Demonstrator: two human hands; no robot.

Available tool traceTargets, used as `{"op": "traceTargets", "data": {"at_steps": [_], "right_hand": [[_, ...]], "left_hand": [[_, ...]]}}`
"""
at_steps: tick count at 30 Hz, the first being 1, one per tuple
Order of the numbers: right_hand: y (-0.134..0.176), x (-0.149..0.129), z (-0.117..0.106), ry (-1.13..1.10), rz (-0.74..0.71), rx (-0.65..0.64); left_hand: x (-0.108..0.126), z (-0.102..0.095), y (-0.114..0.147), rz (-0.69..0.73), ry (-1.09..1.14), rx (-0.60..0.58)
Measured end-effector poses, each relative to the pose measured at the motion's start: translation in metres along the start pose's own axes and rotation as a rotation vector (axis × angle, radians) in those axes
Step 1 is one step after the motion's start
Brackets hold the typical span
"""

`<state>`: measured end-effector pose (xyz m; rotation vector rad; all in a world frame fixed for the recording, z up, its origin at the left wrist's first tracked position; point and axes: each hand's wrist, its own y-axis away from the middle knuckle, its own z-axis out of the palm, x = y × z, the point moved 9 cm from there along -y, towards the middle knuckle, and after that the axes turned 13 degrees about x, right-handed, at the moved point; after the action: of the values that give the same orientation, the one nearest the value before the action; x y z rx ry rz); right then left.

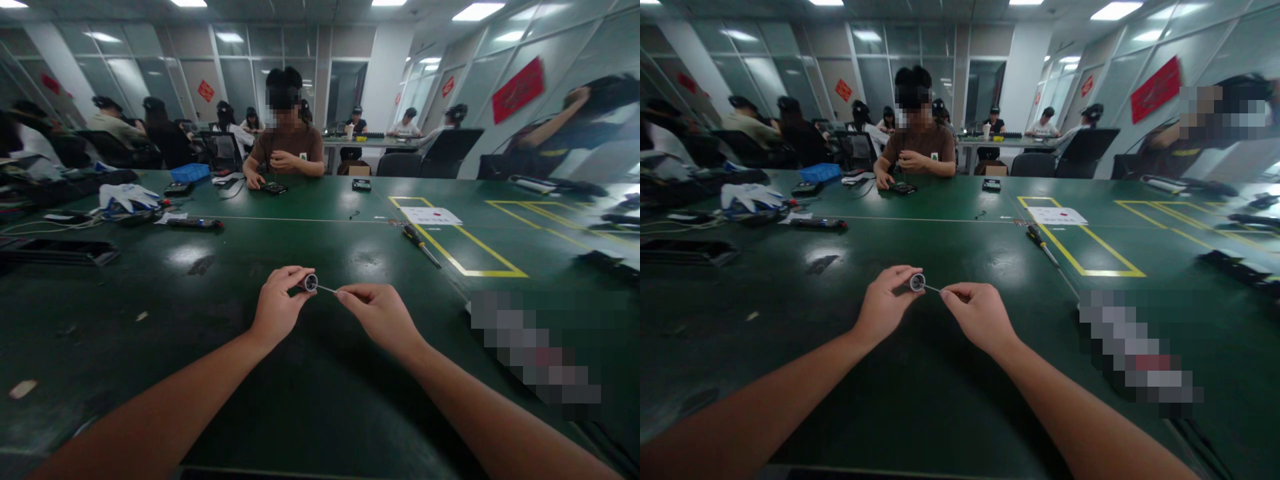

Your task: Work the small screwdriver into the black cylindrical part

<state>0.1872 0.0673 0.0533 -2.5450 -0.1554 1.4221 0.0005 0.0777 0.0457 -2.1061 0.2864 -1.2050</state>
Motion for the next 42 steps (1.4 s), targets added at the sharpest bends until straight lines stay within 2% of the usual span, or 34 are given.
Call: {"op": "traceTargets", "data": {"at_steps": [9, 15, 19, 22, 27, 36, 39, 42], "right_hand": [[0.002, -0.003, 0.001, 0.02, -0.028, 0.014], [0.0, 0.009, 0.006, -0.108, 0.074, 0.003], [-0.001, 0.008, 0.001, -0.205, 0.097, 0.03], [-0.001, 0.002, -0.005, -0.123, 0.049, 0.058], [0.004, -0.007, -0.002, 0.004, -0.043, 0.031], [0.005, -0.012, -0.001, 0.074, -0.121, 0.049], [0.007, -0.018, -0.002, 0.141, -0.213, 0.067], [0.012, -0.029, -0.001, 0.274, -0.369, 0.091]], "left_hand": [[0.001, 0.0, 0.0, -0.007, 0.015, -0.008], [0.001, -0.001, -0.002, -0.021, 0.041, 0.008], [-0.003, -0.002, -0.003, -0.028, 0.061, 0.029], [-0.003, -0.003, -0.003, -0.019, 0.036, 0.034], [0.0, -0.002, -0.001, 0.001, 0.012, 0.017], [0.001, -0.001, 0.0, 0.02, -0.005, 0.015], [0.003, -0.001, 0.0, 0.038, -0.03, 0.011], [0.006, -0.002, 0.0, 0.055, -0.051, 0.011]]}}
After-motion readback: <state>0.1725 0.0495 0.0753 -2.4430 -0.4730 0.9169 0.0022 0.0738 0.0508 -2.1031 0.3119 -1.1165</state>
